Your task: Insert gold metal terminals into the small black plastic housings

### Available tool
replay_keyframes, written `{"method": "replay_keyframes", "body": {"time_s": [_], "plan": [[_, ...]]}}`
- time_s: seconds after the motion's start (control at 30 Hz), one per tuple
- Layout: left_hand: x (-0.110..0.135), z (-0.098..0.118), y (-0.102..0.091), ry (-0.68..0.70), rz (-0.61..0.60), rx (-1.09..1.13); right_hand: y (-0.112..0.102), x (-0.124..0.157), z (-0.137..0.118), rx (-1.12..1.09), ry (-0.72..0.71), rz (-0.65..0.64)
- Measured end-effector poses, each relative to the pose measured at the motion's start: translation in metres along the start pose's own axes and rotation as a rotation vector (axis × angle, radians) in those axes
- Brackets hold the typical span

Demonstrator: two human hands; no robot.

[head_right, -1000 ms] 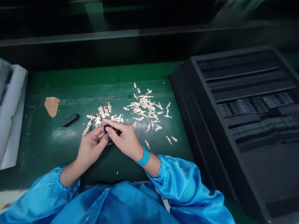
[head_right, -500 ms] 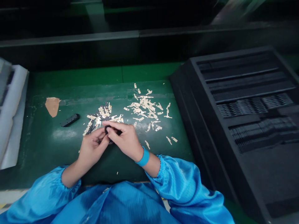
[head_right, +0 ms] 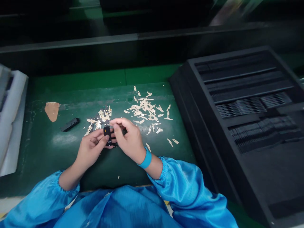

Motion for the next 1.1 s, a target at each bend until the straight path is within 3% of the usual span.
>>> {"method": "replay_keyframes", "body": {"time_s": [0.13,0.33,0.53,0.77,0.87,1.0,1.1], "plan": [[0.0,0.005,0.002,0.048,-0.019,-0.016,0.007,0.0,-0.003,0.05,-0.075,-0.053],[0.003,0.006,0.005,0.042,-0.038,-0.017,0.011,-0.003,0.004,-0.175,0.116,-0.117],[0.004,0.005,0.005,0.04,-0.062,-0.049,0.013,-0.003,0.01,-0.248,0.211,-0.142],[0.008,0.007,-0.001,0.191,-0.027,-0.396,0.018,-0.003,0.011,-0.205,0.163,-0.203],[0.007,0.003,-0.005,0.166,0.016,-0.286,0.013,-0.001,0.004,-0.042,0.052,-0.215],[0.007,0.0,-0.007,0.106,0.142,-0.045,0.001,0.01,-0.016,0.394,-0.328,-0.158],[0.01,0.001,-0.006,0.097,0.166,-0.072,0.001,0.019,-0.021,0.651,-0.489,-0.263]]}}
Point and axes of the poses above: each hand's wrist, its own x-axis away from the middle knuckle, its own y-axis out of the palm, z = x × y, the point moved 4 cm from there along -x, towards the middle knuckle, and after that the axes turned 3 degrees about -z, right-handed, at the moved point
